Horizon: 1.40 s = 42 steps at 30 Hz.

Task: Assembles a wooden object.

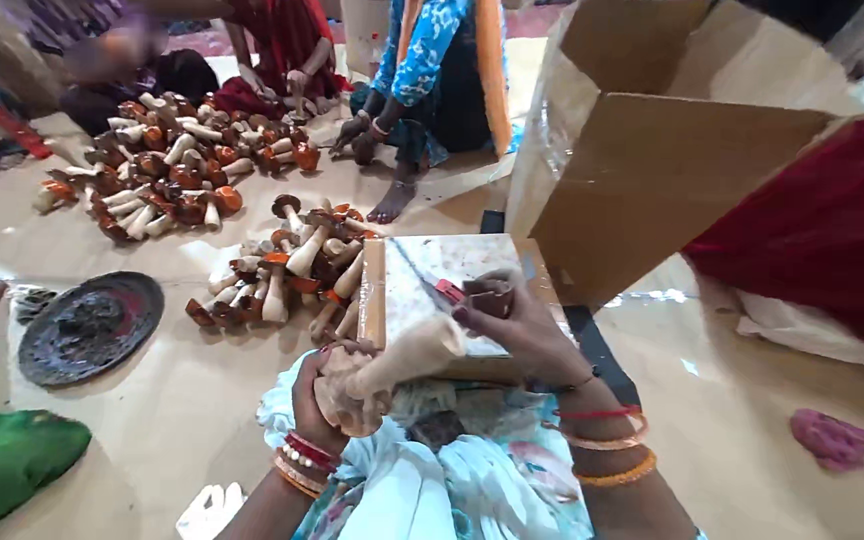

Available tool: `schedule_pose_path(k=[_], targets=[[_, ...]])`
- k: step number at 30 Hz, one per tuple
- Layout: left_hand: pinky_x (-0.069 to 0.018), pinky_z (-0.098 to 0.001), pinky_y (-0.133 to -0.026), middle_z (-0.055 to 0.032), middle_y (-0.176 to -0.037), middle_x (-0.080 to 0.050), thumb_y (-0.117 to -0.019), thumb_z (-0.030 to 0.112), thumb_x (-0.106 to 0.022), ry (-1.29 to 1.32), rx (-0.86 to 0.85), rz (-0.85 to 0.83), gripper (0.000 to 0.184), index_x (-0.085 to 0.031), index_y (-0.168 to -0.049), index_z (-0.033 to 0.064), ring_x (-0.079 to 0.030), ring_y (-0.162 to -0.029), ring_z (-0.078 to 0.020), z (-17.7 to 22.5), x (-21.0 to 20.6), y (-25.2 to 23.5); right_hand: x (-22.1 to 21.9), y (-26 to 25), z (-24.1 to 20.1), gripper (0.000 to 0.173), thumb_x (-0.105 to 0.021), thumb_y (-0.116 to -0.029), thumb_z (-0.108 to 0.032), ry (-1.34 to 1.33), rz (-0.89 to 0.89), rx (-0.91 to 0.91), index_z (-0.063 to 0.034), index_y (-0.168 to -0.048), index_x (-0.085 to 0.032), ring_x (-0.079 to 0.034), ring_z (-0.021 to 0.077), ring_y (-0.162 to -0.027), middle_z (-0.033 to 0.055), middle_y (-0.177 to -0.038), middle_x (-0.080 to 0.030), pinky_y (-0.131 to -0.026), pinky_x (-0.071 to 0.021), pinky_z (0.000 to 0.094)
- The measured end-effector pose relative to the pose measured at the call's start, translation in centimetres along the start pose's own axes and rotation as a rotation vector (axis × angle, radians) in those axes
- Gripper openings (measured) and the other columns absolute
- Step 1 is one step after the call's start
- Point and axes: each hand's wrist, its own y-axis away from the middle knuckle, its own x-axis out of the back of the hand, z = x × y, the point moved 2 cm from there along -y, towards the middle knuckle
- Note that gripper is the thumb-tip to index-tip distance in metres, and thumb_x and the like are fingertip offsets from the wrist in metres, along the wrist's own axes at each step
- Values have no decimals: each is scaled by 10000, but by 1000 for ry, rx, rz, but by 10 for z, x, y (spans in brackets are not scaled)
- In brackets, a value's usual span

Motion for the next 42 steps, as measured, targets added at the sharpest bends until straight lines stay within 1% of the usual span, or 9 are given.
schedule_pose_path(k=[6, 11, 13, 17, 23, 28, 34, 38, 42], targets=[[-601, -509, -860, -174, -1149, -705, -927, 560, -539, 444, 252, 28, 527, -706, -1144, 110, -701, -1057, -346, 1, 11, 16, -36, -72, 17, 875, -942, -713, -341, 644, -90, 217, 44, -1390, -544, -566, 474, -1205, 295, -1365, -538, -969, -493, 633], [-587, -536, -900, -187, -1184, -691, -943, 549, -522, 574, 269, -20, 520, -696, -1152, 106, -681, -1117, -374, 6, 6, 18, -53, -75, 32, 1114, -913, -717, -482, 996, -248, 86, 37, -1546, -381, -257, 497, -1502, 299, -1591, -347, -1197, -223, 654], [-571, -546, -927, -178, -1216, -680, -953, 544, -515, 597, 269, -55, 519, -695, -1164, 104, -662, -1156, -372, 7, 5, 18, -53, -53, 15, 1009, -863, -793, -455, 927, -113, 242, 64, -1525, -401, -264, 498, -1503, 295, -1586, -365, -1219, -194, 651], [-578, -522, -920, -162, -1217, -686, -953, 537, -532, 581, 262, -92, 508, -699, -1175, 111, -669, -1148, -344, 9, 2, 17, -70, 6, -17, 541, -578, -1023, -438, 622, 84, 577, -27, -1373, -611, -485, 346, -1411, 170, -1444, -581, -1167, -386, 552], [-601, -431, -878, -147, -1184, -701, -985, 514, -478, 558, 198, -174, 508, -692, -1171, 92, -699, -1090, -282, 12, -12, 15, -111, 73, -20, 614, -441, -1046, -583, 459, 5, 800, -71, -1308, -656, -529, 250, -1386, 115, -1386, -640, -1186, -394, 470], [-614, -424, -850, -140, -1118, -735, -969, 514, -514, 521, 217, -219, 492, -728, -1135, 102, -731, -1020, -266, 11, -20, 16, -105, 85, -22, 356, -528, -1075, -366, 163, -62, 1047, -72, -1098, -727, -643, 260, -1239, 106, -1172, -737, -1139, -457, 441], [-599, -434, -867, -130, -1109, -720, -982, 524, -483, 399, 103, -184, 507, -701, -1151, 98, -713, -1036, -249, 4, -17, 11, -113, 84, -23, 571, -443, -1035, -603, 569, 75, 861, -156, -1327, -647, -604, 204, -1216, 65, -1285, -663, -1070, -453, 369], [-602, -200, -694, 26, -817, -747, -1073, 307, -360, 207, -69, -137, 438, -754, -931, 179, -716, -767, -19, 10, -30, 11, -110, 89, -25, 319, -600, -1031, -412, 449, 115, 1042, -197, -1249, -688, -612, 168, -1196, 26, -1251, -682, -1102, -417, 360], [-621, -318, -762, -76, -902, -749, -1034, 368, -430, 374, 71, -150, 414, -752, -995, 110, -738, -851, -141, 2, -31, 10, -86, 88, -33, 289, -665, -1000, -343, 375, 420, 969, -239, -1266, -621, -555, 117, -1235, -26, -1267, -602, -1116, -397, 317]])
